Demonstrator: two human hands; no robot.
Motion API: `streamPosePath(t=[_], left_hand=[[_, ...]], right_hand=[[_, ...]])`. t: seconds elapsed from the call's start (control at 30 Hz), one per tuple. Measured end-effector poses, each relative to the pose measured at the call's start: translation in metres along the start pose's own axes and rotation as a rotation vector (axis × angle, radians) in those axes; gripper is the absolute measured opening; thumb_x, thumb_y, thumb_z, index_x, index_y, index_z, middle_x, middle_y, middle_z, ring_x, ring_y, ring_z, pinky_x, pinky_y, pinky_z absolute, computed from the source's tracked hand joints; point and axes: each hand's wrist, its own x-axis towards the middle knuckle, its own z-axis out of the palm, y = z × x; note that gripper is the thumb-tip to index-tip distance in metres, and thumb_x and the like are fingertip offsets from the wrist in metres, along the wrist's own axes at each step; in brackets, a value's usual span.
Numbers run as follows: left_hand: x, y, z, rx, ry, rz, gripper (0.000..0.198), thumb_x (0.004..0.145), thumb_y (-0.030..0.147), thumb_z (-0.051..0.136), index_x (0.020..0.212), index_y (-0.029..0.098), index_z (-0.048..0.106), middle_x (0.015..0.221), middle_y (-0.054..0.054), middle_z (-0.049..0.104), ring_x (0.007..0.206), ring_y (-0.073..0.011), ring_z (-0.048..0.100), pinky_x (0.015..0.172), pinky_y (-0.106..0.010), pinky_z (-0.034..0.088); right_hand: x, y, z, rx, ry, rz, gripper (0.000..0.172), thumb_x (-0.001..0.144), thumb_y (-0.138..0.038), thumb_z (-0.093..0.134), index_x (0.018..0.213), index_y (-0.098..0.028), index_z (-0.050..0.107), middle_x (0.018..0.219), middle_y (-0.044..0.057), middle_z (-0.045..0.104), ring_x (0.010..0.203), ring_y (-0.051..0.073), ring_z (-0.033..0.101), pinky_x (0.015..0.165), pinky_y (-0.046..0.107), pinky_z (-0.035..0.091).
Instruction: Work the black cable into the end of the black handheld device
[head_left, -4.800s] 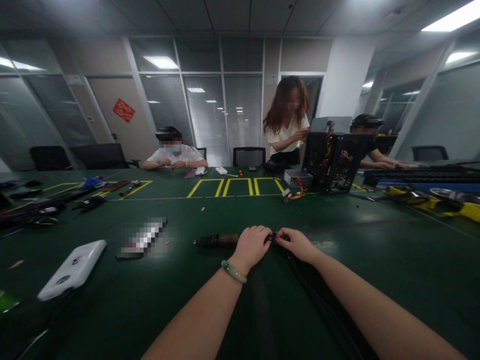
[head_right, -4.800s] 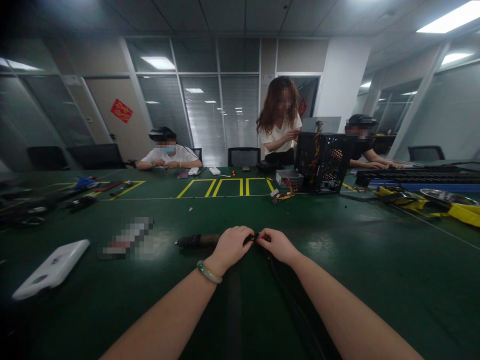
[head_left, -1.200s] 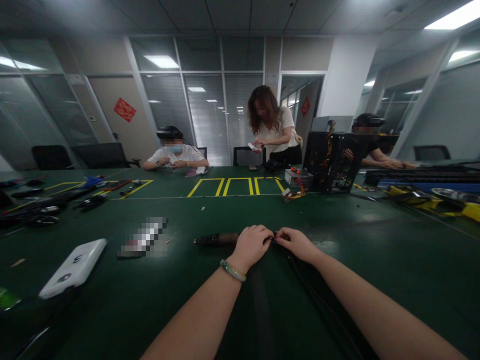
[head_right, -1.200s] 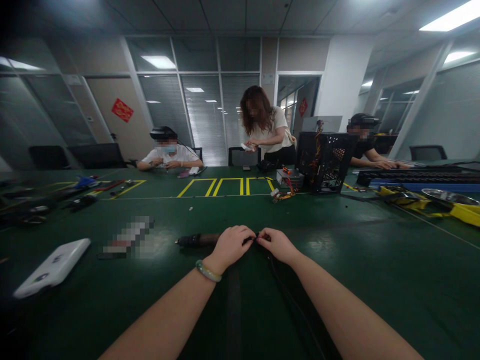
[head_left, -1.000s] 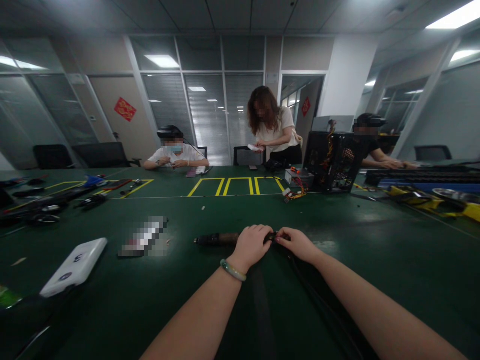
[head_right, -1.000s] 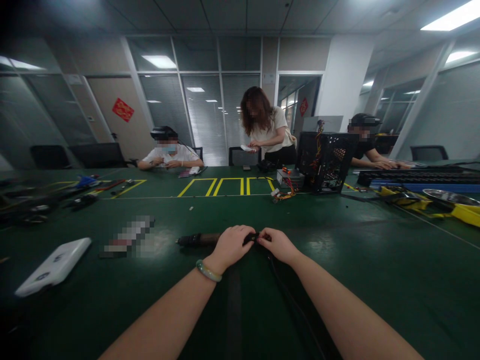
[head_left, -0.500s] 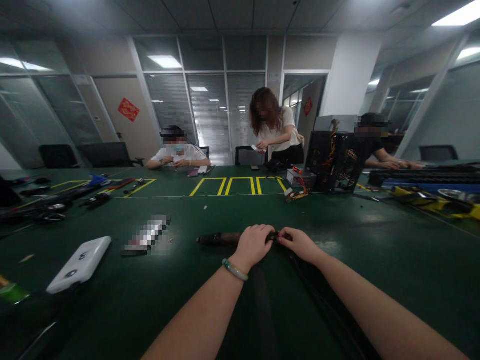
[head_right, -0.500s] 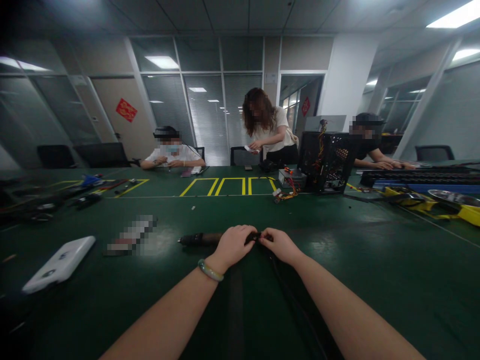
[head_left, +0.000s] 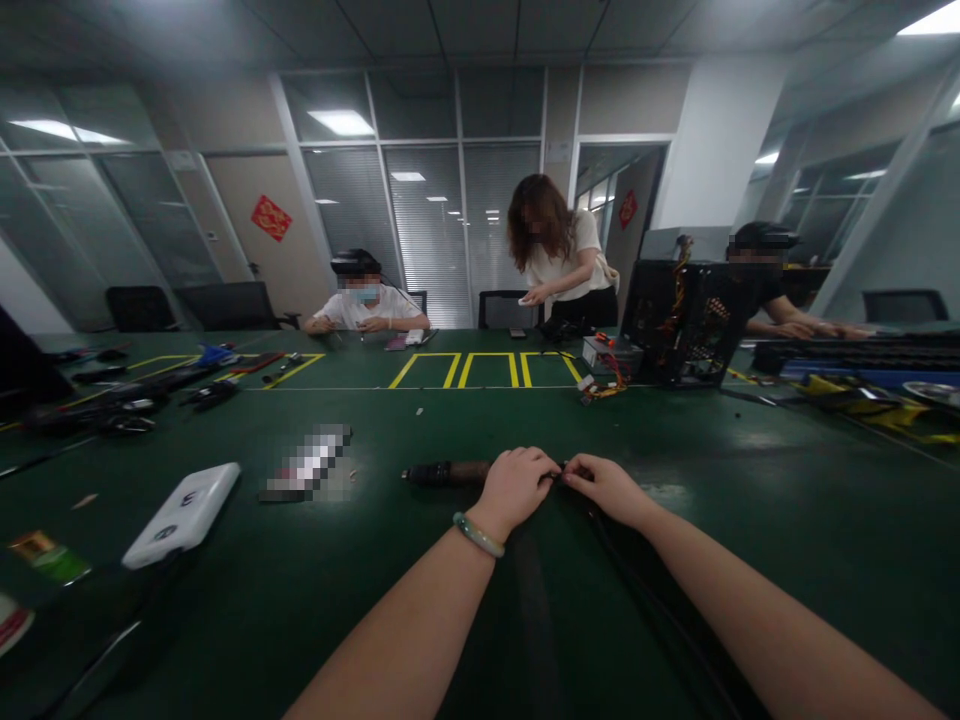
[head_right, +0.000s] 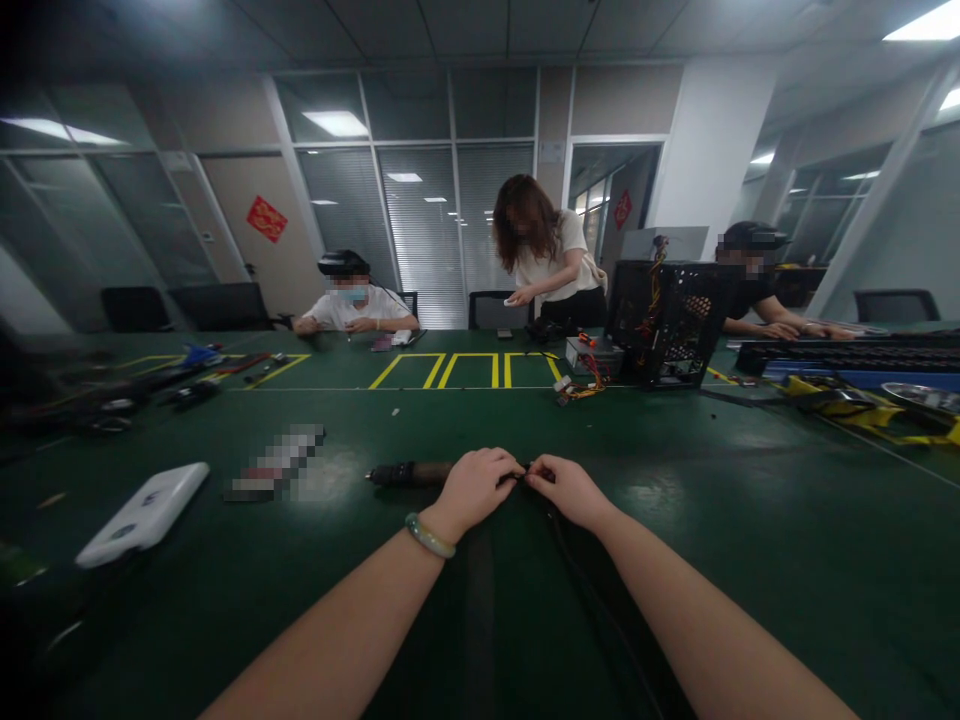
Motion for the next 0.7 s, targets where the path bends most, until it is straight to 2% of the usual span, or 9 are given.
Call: streamPosePath(t=[0.13, 0.37, 0.7], left_hand=[[0.0005, 0.0013, 0.0002, 0.009, -0.012, -0.046, 0.019, 0.09, 0.03, 0.053, 0.107, 0.025, 0.06, 0.107, -0.003, 0.061, 0.101, -0.019, 0.054, 0.086, -0.033, 0.042], [0.0014, 0.0008, 0.0017, 0.009, 0.004, -0.057, 0.015, 0.09, 0.033, 0.054, 0.1, 0.024, 0.061, 0.101, -0.001, 0.061, 0.095, -0.019, 0.055, 0.083, -0.033, 0.041], [0.0023, 0.0012, 0.0, 0.009, -0.019, -0.041, 0.017, 0.092, 0.03, 0.05, 0.103, 0.026, 0.062, 0.104, -0.002, 0.061, 0.096, -0.0182, 0.055, 0.083, -0.033, 0.041]], right_hand=[[0.0017, 0.0011, -0.0003, -0.003, -0.005, -0.009, 0.019, 0.085, -0.036, 0.055, 0.086, -0.02, 0.065, 0.081, 0.001, 0.068, 0.076, 0.018, 0.06, 0.07, 0.029, 0.043], [0.0015, 0.0001, -0.0005, -0.008, -0.011, -0.018, 0.017, 0.085, -0.035, 0.056, 0.085, -0.02, 0.064, 0.08, 0.001, 0.067, 0.075, 0.018, 0.06, 0.069, 0.028, 0.043], [0.0032, 0.0074, 0.0039, 0.038, 0.015, 0.038, 0.023, 0.083, -0.034, 0.059, 0.101, -0.02, 0.061, 0.083, 0.001, 0.067, 0.076, 0.017, 0.061, 0.069, 0.028, 0.045]])
